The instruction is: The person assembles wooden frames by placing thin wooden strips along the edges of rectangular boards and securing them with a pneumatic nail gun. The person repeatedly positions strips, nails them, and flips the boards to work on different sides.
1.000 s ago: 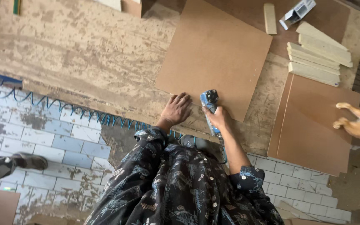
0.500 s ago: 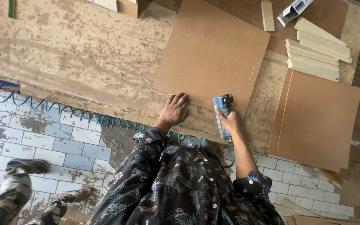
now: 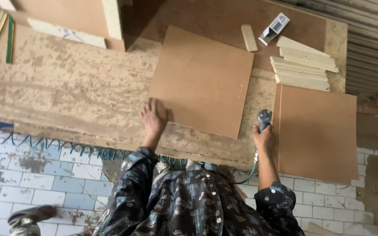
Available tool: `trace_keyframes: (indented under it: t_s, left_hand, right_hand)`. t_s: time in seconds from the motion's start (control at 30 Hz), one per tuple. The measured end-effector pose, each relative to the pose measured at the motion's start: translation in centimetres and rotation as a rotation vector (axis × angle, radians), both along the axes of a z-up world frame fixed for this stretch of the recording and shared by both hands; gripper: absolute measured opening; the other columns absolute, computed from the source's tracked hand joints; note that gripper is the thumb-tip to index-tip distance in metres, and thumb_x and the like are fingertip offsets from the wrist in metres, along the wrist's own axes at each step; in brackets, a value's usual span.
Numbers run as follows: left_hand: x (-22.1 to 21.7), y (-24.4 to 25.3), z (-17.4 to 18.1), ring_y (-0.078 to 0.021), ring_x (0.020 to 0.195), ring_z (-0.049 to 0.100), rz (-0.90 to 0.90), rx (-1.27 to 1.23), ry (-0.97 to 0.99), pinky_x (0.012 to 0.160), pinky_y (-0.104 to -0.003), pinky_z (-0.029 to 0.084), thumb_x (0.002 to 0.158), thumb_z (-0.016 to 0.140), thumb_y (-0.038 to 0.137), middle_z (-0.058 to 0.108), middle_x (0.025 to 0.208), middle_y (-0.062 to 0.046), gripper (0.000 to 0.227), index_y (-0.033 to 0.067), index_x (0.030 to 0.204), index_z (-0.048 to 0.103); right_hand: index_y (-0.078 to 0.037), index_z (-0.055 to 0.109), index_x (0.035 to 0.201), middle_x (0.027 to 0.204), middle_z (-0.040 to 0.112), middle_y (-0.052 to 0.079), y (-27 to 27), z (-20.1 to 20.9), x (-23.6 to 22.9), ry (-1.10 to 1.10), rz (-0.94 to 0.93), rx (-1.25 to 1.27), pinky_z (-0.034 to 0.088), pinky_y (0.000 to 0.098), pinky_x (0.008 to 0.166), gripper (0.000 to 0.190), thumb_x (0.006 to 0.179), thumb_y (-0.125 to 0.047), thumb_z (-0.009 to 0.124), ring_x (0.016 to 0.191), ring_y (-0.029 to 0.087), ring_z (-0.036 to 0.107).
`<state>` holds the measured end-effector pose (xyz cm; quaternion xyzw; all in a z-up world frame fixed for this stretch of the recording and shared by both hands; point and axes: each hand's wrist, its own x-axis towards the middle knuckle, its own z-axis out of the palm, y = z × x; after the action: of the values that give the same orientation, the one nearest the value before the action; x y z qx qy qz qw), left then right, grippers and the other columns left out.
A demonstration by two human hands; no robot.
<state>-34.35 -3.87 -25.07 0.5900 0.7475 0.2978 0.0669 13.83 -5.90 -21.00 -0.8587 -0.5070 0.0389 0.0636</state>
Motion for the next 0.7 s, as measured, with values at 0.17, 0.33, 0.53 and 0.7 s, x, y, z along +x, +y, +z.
trace_keyframes:
  t_s: [0.17,0.33,0.53,0.7]
  left_hand:
    - [-3.4,10.6,-0.9,-0.0359,0.107,0.068,0.213,-0.370,-0.381,0.087,-0.048,0.054,0.077,0.074,0.063,0.073,0.114,-0.016,0.079,0.0074,0.131,0.059]
    - [-5.1,11.4,5.2,-0.0104,0.065,0.058,-0.072,-0.526,-0.944,0.055,-0.028,0.046,0.092,0.078,0.046,0.065,0.075,-0.002,0.049,-0.0020,0.090,0.072]
    - [-2.7,0.1,9.3,-0.0102,0.055,0.051,0.059,-0.152,-1.005,0.049,-0.031,0.039,0.102,0.069,0.039,0.059,0.064,-0.002,0.044,-0.0005,0.084,0.066]
    - [6.2,-10.5,2.4,-0.0198,0.056,0.056,0.387,0.003,-0.839,0.052,-0.036,0.045,0.111,0.059,0.054,0.060,0.064,-0.011,0.064,-0.0058,0.088,0.063]
  right_hand:
    - [0.001,0.049,0.138,0.095,0.073,0.028,-0.6,-2.4,-1.2,0.035,0.111,-0.048,0.057,0.0524,0.073,0.073,0.094,-0.055,0.068,0.083,0.042,0.073]
    - [-0.004,0.041,0.148,0.088,0.072,0.025,-0.8,-3.5,-1.6,0.034,0.086,-0.040,0.055,0.0559,0.067,0.090,0.080,-0.052,0.076,0.078,0.044,0.071]
    - [-0.001,0.052,0.143,0.090,0.072,0.025,-0.5,-3.7,0.5,0.077,0.189,0.157,0.055,0.0529,0.064,0.081,0.083,-0.051,0.076,0.077,0.043,0.071]
    - [-0.009,0.073,0.114,0.088,0.078,0.012,2.6,-3.6,3.2,0.278,0.112,0.392,0.057,0.0440,0.068,0.041,0.092,-0.042,0.074,0.076,0.031,0.074]
